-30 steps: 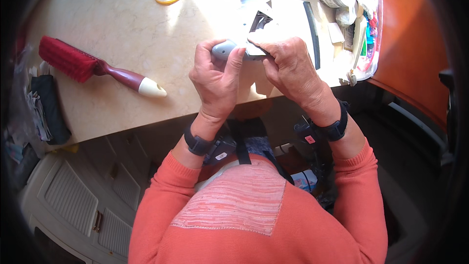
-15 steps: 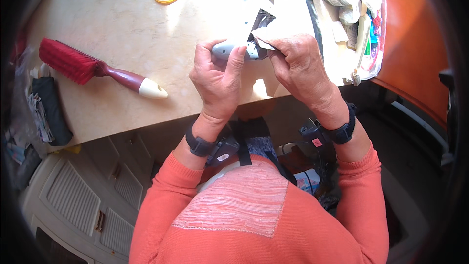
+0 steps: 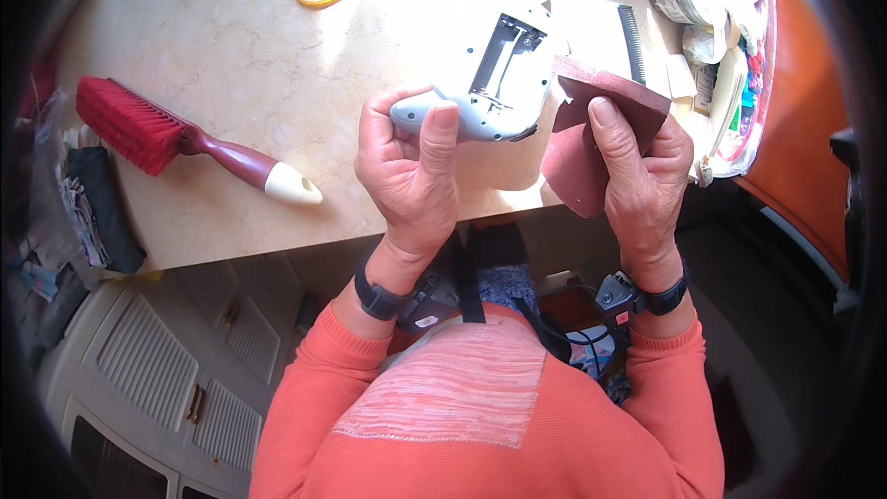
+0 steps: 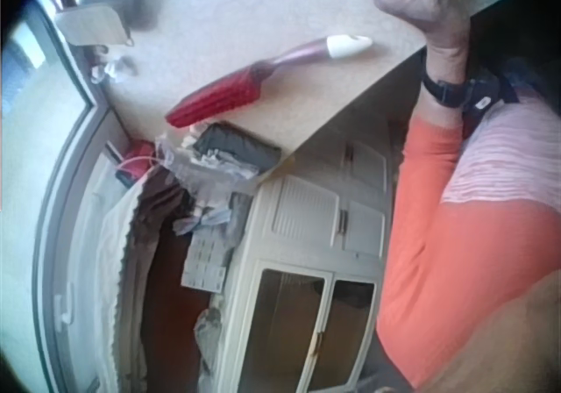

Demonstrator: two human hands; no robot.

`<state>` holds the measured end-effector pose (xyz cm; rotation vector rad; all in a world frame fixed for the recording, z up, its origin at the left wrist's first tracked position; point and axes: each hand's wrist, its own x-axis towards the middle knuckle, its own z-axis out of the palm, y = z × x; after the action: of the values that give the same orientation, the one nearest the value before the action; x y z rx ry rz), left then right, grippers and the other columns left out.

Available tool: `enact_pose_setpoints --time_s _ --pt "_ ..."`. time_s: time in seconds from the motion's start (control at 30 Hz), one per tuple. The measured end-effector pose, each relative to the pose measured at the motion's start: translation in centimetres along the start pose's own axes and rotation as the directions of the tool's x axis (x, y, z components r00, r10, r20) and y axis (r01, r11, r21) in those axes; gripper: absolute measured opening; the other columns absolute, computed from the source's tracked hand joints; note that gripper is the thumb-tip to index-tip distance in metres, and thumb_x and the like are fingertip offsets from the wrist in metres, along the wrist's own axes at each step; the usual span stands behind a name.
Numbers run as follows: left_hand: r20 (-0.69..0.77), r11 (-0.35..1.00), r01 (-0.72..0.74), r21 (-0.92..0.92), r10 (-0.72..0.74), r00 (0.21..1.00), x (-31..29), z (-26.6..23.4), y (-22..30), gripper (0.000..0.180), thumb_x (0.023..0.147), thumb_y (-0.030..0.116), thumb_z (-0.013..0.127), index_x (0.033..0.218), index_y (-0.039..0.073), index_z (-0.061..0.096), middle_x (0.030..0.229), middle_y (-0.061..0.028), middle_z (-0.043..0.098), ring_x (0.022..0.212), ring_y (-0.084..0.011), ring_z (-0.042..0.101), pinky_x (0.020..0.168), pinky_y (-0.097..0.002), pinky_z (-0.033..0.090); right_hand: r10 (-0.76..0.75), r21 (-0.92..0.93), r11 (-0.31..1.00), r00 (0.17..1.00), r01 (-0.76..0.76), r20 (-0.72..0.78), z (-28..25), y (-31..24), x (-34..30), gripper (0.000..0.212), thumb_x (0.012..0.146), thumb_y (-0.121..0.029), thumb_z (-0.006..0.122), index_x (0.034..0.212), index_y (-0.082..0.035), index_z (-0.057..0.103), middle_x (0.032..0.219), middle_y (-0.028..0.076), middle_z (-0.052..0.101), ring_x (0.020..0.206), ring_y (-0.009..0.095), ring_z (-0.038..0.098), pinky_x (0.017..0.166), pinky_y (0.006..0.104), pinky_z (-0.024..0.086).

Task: The person removes batteries from a game controller, then uses sandpaper to smooth the interior of the battery compartment. They move between rooms to retrieve the sandpaper and return to the desk to continue sanding.

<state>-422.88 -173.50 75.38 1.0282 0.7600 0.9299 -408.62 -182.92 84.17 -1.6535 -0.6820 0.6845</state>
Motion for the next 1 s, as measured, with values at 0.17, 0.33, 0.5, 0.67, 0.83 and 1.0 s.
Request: enact_pose_setpoints --time_s 0.17,0.33,0.5,0.67,0.83,1.0 --pt "-0.016 1.000 0.015 0.012 -0.015 1.000 0.0 -0.2 0.1 0.039 0.104 0.033 0.062 0.125 0.001 0.054 0.107 -0.0070 0.067 0.092 -0.0116 0.069 0.075 -0.0242 0.061 -0.062 0.038 0.997 0.998 0.062 -0.003 -0.8 1.5 -0.6 0.025 0.104 -0.009 0.060 0.126 0.001 0.067 0.090 0.005 0.073 0.077 0.008 0.064 0.070 0.0224 0.049" --pt "-0.010 0.999 0.032 0.005 -0.032 0.999 0.1 -0.4 0.3 0.041 0.106 0.034 0.059 0.129 0.001 0.052 0.110 -0.0073 0.066 0.096 -0.0116 0.067 0.077 -0.0243 0.060 -0.093 -0.024 0.995 0.996 0.093 0.005 -0.8 2.9 -0.9 0.025 0.103 -0.007 0.059 0.124 0.004 0.067 0.107 0.010 0.075 0.097 0.014 0.068 0.088 0.0278 0.053" --pt "-0.017 0.999 0.040 -0.031 -0.040 0.999 -0.1 -0.5 0.3 0.040 0.106 0.032 0.059 0.130 0.000 0.052 0.112 -0.0072 0.065 0.098 -0.0115 0.065 0.081 -0.0236 0.057 -0.122 0.057 0.991 0.992 0.119 0.041 -0.4 3.9 -1.1 0.023 0.102 -0.002 0.060 0.122 0.005 0.067 0.081 0.004 0.069 0.068 0.006 0.059 0.065 0.0211 0.048" --pt "-0.023 0.998 0.048 -0.034 -0.048 0.999 0.0 -0.4 0.7 0.040 0.106 0.030 0.060 0.130 0.000 0.052 0.112 -0.0068 0.064 0.101 -0.0118 0.062 0.088 -0.0246 0.051 -0.214 0.000 0.977 0.973 0.214 0.084 -0.6 3.6 -0.7 0.020 0.100 0.001 0.060 0.118 0.007 0.068 0.073 0.004 0.067 0.063 0.007 0.060 0.058 0.0217 0.047" --pt "-0.013 0.997 0.059 -0.055 -0.060 0.998 -0.1 -0.2 1.0 0.040 0.106 0.030 0.060 0.129 -0.001 0.052 0.113 -0.0069 0.063 0.102 -0.0113 0.060 0.092 -0.0255 0.047 -0.235 -0.016 0.971 0.968 0.237 0.084 -0.4 3.6 -0.4 0.019 0.099 0.002 0.062 0.115 0.008 0.069 0.073 0.004 0.067 0.062 0.008 0.061 0.058 0.0216 0.048" --pt "-0.024 0.998 0.046 -0.036 -0.047 0.999 0.0 -0.2 0.9 0.039 0.106 0.030 0.061 0.129 -0.001 0.052 0.113 -0.0068 0.063 0.102 -0.0113 0.059 0.094 -0.0256 0.046 -0.253 -0.059 0.964 0.963 0.259 0.093 -0.4 3.4 -0.4 0.019 0.098 0.002 0.062 0.115 0.007 0.069 0.074 0.003 0.067 0.064 0.008 0.061 0.060 0.0219 0.048"
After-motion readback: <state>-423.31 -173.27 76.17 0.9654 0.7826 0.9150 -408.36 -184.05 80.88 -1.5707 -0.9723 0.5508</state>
